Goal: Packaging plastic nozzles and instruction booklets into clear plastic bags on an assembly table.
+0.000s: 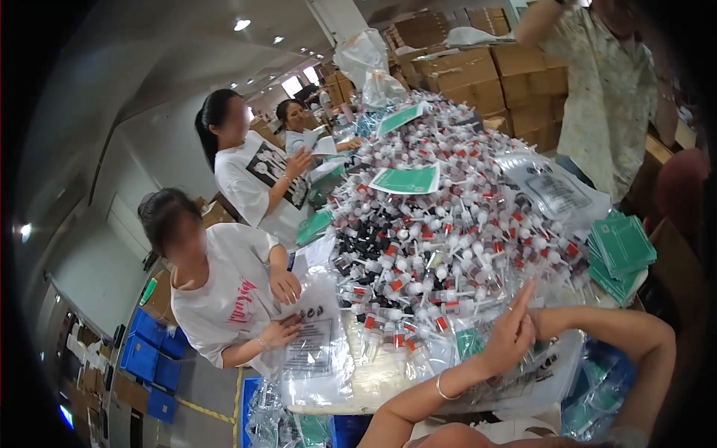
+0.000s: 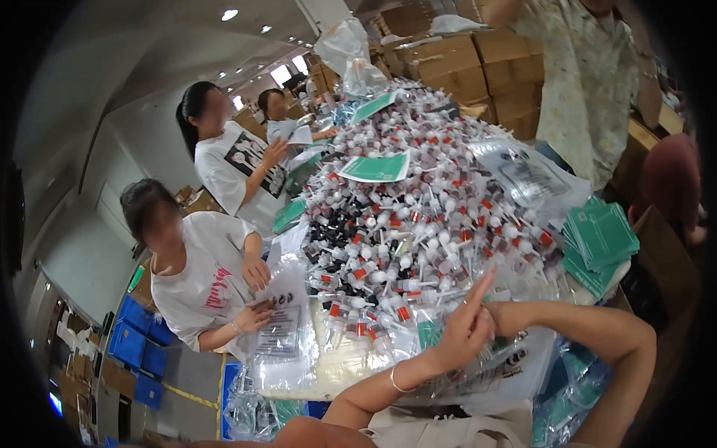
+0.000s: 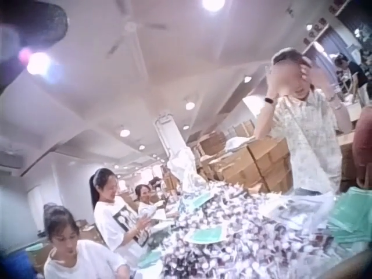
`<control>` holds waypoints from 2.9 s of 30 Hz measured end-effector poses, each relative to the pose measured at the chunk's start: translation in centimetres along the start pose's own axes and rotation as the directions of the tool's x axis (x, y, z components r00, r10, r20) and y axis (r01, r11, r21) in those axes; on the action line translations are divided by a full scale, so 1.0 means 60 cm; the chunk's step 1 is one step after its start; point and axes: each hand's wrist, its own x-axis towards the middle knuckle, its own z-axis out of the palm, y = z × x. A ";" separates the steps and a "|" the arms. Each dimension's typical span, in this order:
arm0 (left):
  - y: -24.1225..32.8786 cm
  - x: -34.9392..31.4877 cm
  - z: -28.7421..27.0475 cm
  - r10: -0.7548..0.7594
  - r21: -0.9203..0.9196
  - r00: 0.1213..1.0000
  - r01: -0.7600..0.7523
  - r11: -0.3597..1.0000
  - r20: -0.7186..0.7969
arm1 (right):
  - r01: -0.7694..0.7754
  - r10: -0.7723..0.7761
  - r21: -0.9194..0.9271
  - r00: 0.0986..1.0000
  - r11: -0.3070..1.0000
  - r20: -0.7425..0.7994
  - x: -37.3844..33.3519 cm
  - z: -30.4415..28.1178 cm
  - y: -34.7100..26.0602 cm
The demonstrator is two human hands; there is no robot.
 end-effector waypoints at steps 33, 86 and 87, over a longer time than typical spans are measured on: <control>-0.152 -0.061 0.080 -0.074 0.549 0.926 -0.154 0.822 0.371 | -0.182 -0.002 -0.952 0.982 0.246 -0.188 0.498 -0.102 0.004; -0.141 -0.047 0.080 -0.228 0.497 0.912 0.032 0.867 0.340 | 0.186 -0.136 0.164 0.951 0.969 -0.279 0.381 -0.163 0.015; -0.140 -0.045 0.079 -0.219 0.505 0.919 0.025 0.863 0.328 | 0.159 -0.123 0.125 0.959 0.979 -0.255 0.373 -0.167 0.005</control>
